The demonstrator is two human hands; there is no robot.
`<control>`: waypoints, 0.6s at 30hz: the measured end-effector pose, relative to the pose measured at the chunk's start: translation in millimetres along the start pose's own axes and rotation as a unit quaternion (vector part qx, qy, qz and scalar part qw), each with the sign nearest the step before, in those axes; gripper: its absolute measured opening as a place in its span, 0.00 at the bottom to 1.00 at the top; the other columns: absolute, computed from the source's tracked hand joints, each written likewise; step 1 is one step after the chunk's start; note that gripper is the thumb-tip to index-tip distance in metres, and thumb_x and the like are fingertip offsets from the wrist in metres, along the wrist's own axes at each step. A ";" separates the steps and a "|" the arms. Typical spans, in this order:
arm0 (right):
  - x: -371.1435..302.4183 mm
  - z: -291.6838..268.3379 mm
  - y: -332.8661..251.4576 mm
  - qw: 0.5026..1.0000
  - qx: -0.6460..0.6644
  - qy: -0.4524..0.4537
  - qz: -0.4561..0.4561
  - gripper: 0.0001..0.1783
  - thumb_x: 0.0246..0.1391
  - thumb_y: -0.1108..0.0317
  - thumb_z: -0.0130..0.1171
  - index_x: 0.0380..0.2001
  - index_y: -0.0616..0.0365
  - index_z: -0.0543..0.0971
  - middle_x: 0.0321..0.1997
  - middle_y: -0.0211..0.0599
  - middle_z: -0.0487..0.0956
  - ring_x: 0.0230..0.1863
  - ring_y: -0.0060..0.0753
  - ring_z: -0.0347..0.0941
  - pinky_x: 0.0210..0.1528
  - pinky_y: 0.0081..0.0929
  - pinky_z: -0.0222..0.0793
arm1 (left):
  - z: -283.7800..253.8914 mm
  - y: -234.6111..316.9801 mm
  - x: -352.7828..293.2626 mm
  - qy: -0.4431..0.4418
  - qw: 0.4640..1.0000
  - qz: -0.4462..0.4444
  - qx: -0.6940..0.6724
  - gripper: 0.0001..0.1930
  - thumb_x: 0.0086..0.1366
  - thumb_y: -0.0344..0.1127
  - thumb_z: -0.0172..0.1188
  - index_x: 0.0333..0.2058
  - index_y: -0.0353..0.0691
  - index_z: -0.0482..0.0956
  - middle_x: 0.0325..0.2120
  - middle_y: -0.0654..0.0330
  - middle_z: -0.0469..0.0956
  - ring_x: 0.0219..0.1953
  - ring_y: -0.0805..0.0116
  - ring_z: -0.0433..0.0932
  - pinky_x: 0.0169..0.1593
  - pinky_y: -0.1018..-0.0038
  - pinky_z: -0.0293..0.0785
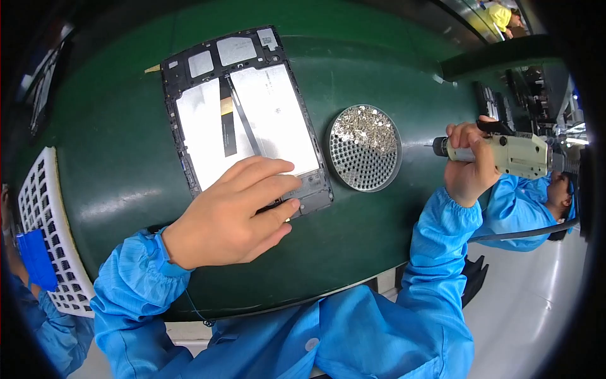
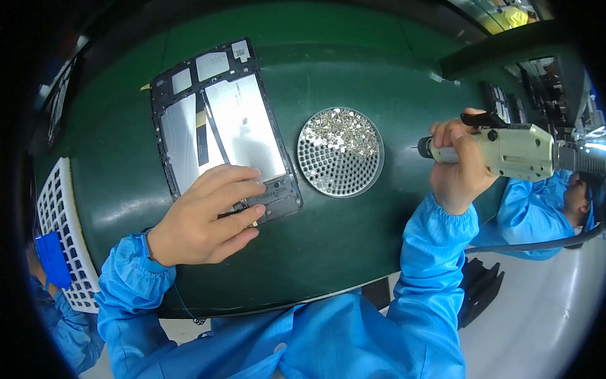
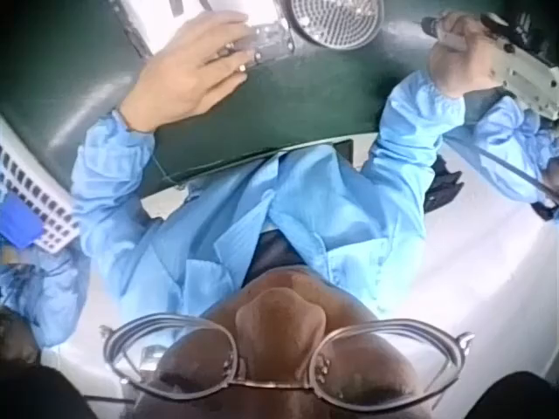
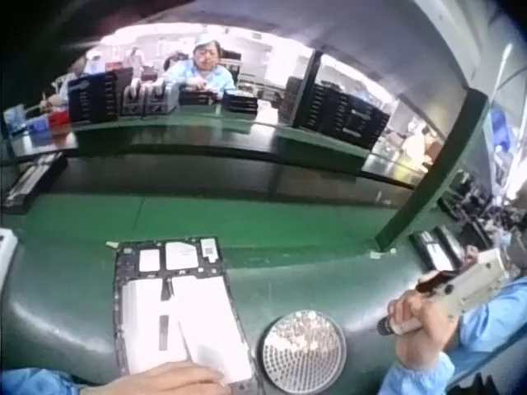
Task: The person fastens screws from a screw tray into an electronic device frame using an electric screwdriver.
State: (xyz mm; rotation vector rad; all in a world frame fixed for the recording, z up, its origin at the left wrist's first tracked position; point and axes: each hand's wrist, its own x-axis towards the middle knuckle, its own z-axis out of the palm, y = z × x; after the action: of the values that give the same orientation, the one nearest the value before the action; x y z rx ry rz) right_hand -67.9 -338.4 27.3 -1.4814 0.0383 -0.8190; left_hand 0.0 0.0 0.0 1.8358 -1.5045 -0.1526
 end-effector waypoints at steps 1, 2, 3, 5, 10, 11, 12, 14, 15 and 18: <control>0.0 3.9 -0.2 0.999 -0.025 0.013 -0.018 0.19 0.47 0.75 0.53 0.45 0.67 0.72 0.23 0.40 0.74 0.21 0.35 0.70 0.34 0.39 0.70 | -2.5 -1.8 -0.4 0.013 1.000 0.001 -0.016 0.18 0.43 0.26 0.72 0.36 0.33 0.80 0.45 0.48 0.74 0.52 0.46 0.72 0.52 0.54 0.71; -0.1 6.8 -0.6 0.998 -0.051 0.027 -0.035 0.17 0.47 0.76 0.52 0.43 0.67 0.72 0.22 0.40 0.74 0.21 0.34 0.69 0.33 0.38 0.70 | -4.7 -3.3 -0.3 0.025 0.999 0.002 -0.033 0.17 0.43 0.25 0.71 0.35 0.33 0.80 0.43 0.48 0.75 0.51 0.46 0.73 0.52 0.54 0.71; -0.4 5.8 -0.5 0.998 -0.045 0.032 -0.034 0.17 0.47 0.76 0.52 0.43 0.67 0.72 0.22 0.40 0.74 0.21 0.34 0.69 0.33 0.38 0.70 | -2.1 -1.7 0.2 0.019 0.999 0.000 -0.029 0.17 0.43 0.25 0.71 0.35 0.33 0.80 0.43 0.48 0.75 0.51 0.46 0.73 0.52 0.54 0.71; -1.8 1.9 1.0 0.999 -0.031 0.026 -0.026 0.17 0.46 0.78 0.51 0.43 0.69 0.72 0.22 0.39 0.73 0.20 0.32 0.68 0.32 0.37 0.69 | 3.6 1.5 1.0 0.028 0.999 0.001 -0.029 0.15 0.43 0.25 0.71 0.32 0.33 0.79 0.42 0.49 0.75 0.50 0.46 0.74 0.51 0.54 0.72; -5.6 -4.3 1.3 0.999 -0.031 0.029 -0.024 0.17 0.46 0.79 0.51 0.43 0.70 0.72 0.23 0.38 0.74 0.20 0.32 0.69 0.31 0.37 0.69 | 0.5 4.1 7.1 0.013 1.000 0.004 -0.017 0.14 0.44 0.26 0.72 0.30 0.33 0.78 0.41 0.49 0.74 0.49 0.47 0.74 0.51 0.54 0.71; -5.9 -5.2 1.5 0.999 -0.027 0.033 -0.026 0.17 0.46 0.79 0.51 0.43 0.70 0.72 0.23 0.38 0.74 0.20 0.32 0.69 0.31 0.37 0.69 | 0.7 4.3 8.5 0.010 1.000 0.005 -0.013 0.14 0.44 0.26 0.72 0.30 0.33 0.78 0.40 0.50 0.74 0.49 0.48 0.74 0.51 0.55 0.71; -7.0 -5.2 1.1 0.999 -0.028 0.032 -0.024 0.17 0.46 0.79 0.51 0.42 0.70 0.73 0.23 0.38 0.74 0.21 0.31 0.69 0.31 0.37 0.69 | 0.4 4.9 8.7 0.006 1.000 0.006 -0.010 0.14 0.44 0.26 0.72 0.30 0.33 0.78 0.40 0.50 0.74 0.49 0.48 0.74 0.51 0.55 0.71; -9.1 -5.3 0.6 0.999 -0.025 0.034 -0.022 0.16 0.46 0.80 0.51 0.42 0.70 0.73 0.23 0.38 0.74 0.21 0.31 0.69 0.30 0.36 0.69 | 0.2 5.9 8.7 -0.001 1.000 0.013 0.009 0.13 0.44 0.25 0.72 0.30 0.33 0.78 0.39 0.50 0.74 0.49 0.48 0.74 0.51 0.55 0.70; -8.9 -5.4 -0.1 0.999 -0.023 0.031 -0.025 0.16 0.46 0.80 0.51 0.42 0.70 0.73 0.23 0.39 0.74 0.21 0.31 0.70 0.30 0.36 0.69 | -0.3 6.4 9.5 -0.004 1.000 0.014 0.011 0.13 0.44 0.25 0.72 0.30 0.33 0.78 0.39 0.50 0.74 0.49 0.48 0.74 0.51 0.55 0.70; -10.0 -4.3 -1.3 0.999 -0.035 0.025 -0.023 0.16 0.47 0.79 0.52 0.43 0.70 0.73 0.23 0.38 0.73 0.22 0.31 0.68 0.32 0.36 0.68 | -1.3 8.1 11.7 -0.015 0.999 0.021 0.019 0.13 0.44 0.25 0.72 0.29 0.34 0.78 0.40 0.50 0.73 0.49 0.48 0.74 0.52 0.54 0.69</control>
State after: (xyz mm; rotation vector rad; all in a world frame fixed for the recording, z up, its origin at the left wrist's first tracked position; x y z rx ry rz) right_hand -78.0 -336.9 23.3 -1.5315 0.0720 -0.8999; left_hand -2.2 -10.0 10.0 1.8371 -1.5759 -0.1333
